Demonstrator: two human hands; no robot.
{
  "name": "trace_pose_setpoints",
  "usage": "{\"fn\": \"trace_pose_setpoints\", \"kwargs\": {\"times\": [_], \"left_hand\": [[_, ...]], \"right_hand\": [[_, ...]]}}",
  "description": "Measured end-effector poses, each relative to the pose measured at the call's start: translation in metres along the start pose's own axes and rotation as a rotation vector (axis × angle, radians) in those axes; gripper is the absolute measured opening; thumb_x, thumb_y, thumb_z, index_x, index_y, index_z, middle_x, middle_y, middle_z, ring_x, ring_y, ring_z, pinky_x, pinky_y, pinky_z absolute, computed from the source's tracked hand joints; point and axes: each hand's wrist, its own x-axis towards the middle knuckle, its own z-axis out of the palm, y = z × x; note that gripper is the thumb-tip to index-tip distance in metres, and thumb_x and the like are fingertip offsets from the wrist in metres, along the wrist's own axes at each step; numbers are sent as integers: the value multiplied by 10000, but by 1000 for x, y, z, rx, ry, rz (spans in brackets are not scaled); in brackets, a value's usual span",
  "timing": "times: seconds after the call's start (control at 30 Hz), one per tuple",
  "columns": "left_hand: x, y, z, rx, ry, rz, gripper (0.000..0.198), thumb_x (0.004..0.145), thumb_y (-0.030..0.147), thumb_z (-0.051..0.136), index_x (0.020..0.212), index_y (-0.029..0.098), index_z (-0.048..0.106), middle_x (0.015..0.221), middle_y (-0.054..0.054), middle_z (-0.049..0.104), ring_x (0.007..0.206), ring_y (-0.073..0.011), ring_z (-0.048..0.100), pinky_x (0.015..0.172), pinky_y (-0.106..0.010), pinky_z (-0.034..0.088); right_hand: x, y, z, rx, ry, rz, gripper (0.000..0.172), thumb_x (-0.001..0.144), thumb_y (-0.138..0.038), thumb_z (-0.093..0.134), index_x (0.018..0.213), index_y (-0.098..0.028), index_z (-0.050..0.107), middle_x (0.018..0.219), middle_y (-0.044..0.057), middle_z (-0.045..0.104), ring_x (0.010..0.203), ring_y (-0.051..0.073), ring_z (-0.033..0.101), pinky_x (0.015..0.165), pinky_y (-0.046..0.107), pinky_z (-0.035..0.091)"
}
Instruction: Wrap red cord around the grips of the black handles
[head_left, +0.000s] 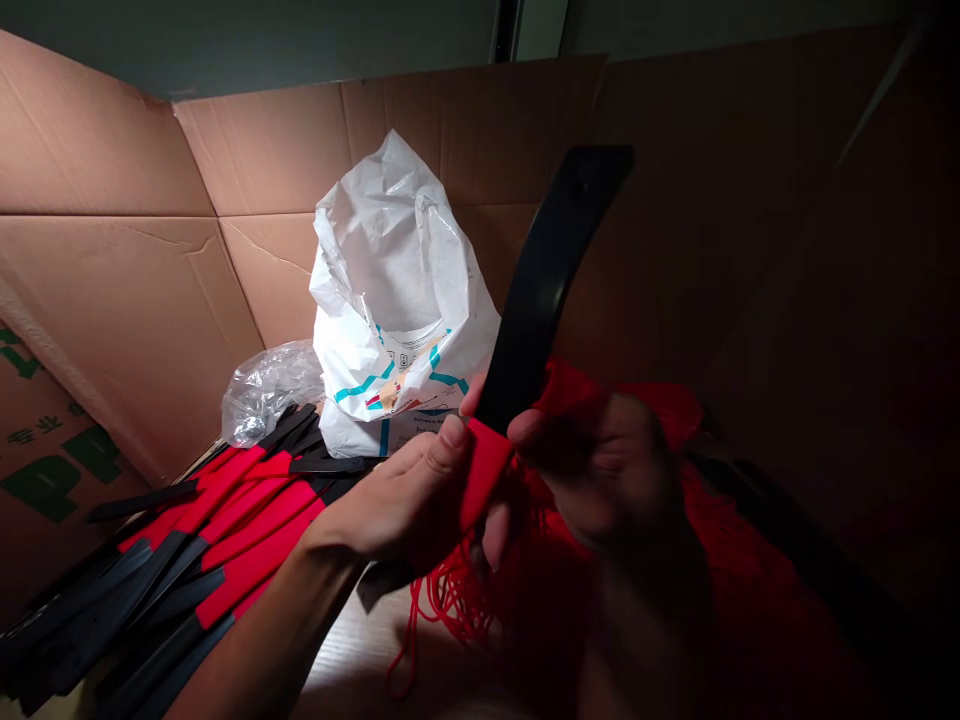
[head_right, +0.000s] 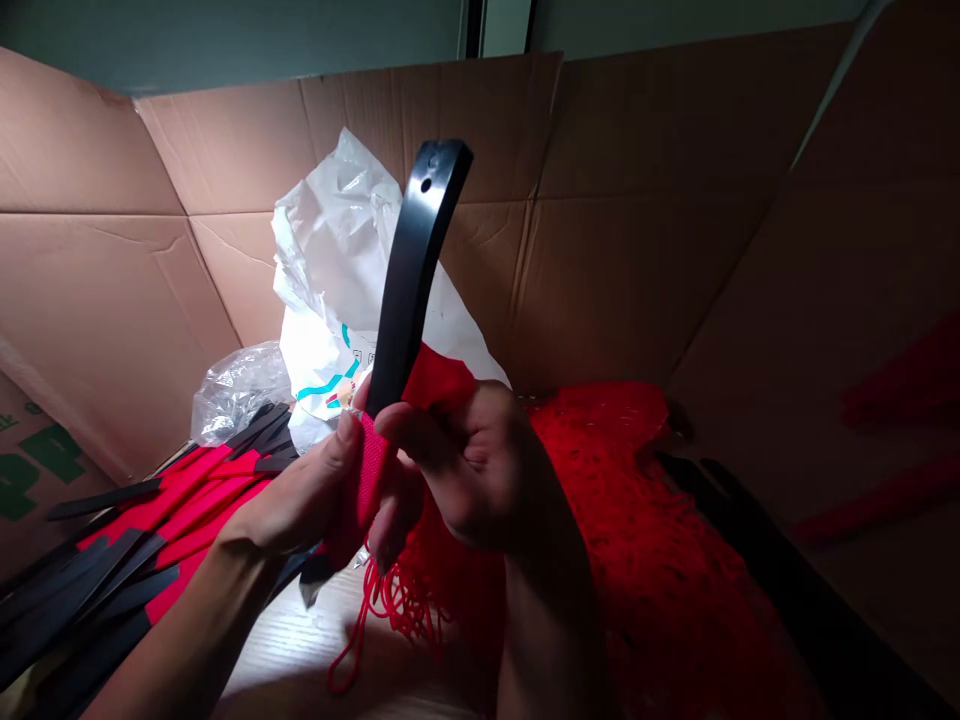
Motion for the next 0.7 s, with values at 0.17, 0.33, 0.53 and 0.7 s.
{"fn": "trace_pose_setpoints", "kwargs": {"times": [0.17,0.33,0.53,0.7], "left_hand": [[-6,9,10,492,547,278,519,1120,586,434,827,183,581,743,-9,596,665,-129,536,637,-255,412],[2,1,21,1101,783,353,344,1084,319,494,1406,197,493,1052,-101,703,817,-232,649,707,-338,433],[-3,1,14,1251,814,452,235,1127,370,407,1196,212,566,862,-69,713,669,-221,624,625,-312,373],[-13,6,14,1246,782,487,276,1131,389,440,1277,213,595,839,-43,707,631,-191,584,614,-298,373]], "right_hand": [[8,6,8,-357,202,-155,314,995,-435,769,762,-227,736,643,8,685,650,184,683,671,307,535],[14,6,22,-618,373,-182,694,1055,-473,665,475,-215,386,426,-41,320,403,89,311,452,313,225],[9,-3,31,-481,306,-154,616,1047,-482,683,523,-221,489,431,-30,453,387,97,396,413,294,257],[5,-6,28,-447,304,-133,557,1036,-488,693,568,-226,542,488,-25,450,455,124,443,445,301,301]]}}
